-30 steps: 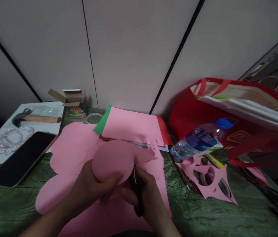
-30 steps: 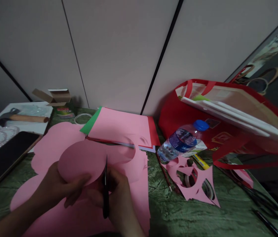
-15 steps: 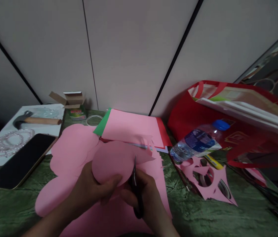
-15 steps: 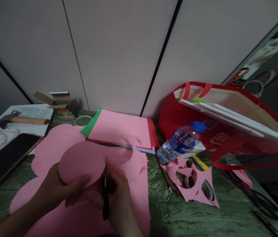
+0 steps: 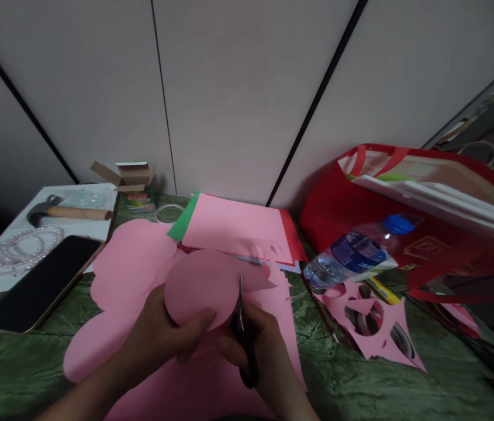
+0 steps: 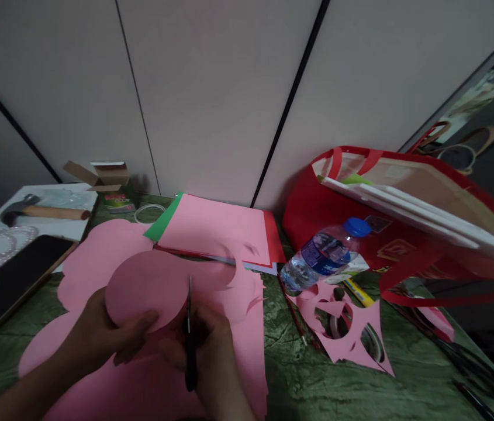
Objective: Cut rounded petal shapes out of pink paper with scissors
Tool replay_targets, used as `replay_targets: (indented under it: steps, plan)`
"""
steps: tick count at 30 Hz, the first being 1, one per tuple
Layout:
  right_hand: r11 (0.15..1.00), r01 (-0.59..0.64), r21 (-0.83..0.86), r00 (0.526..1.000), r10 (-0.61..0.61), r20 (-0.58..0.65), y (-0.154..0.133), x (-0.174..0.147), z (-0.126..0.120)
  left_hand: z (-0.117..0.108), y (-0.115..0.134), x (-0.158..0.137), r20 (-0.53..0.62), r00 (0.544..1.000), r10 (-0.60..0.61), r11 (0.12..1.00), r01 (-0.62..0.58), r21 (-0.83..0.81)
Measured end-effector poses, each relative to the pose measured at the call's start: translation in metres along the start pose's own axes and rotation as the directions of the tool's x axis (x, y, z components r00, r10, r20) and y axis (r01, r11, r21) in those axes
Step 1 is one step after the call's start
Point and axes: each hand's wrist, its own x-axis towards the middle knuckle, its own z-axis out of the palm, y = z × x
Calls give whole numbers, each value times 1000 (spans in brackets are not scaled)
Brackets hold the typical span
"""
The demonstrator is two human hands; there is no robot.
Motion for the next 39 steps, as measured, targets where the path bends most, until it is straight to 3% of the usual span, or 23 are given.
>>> replay_targets:
  steps: [10, 18, 25, 29, 33, 39]
  plan:
    - [997, -74, 30, 997, 75, -20, 2, -1, 1, 0, -1, 0, -4, 1000, 30, 999, -30, -26]
    - [997, -75, 9, 997, 75, -33, 4, 0, 0, 2, 3, -1, -72, 997, 7, 999, -10, -39]
    - [994, -94, 62, 994, 97, -48, 2, -1, 4, -2, -8, 5, -23, 992, 126, 983, -128, -131]
    - [991, -71, 117, 997, 75, -30, -3, -3, 11, 1, -7, 3, 27, 980, 198, 980, -199, 28]
    - [990, -74, 119, 997, 72, 15, 1, -5, 15, 7, 0, -4, -40, 991, 125, 990, -122, 73]
    - [1000, 12, 2, 1000, -12, -12, 1, -4, 9, 8, -2, -8, -27, 997, 71, 997, -71, -7]
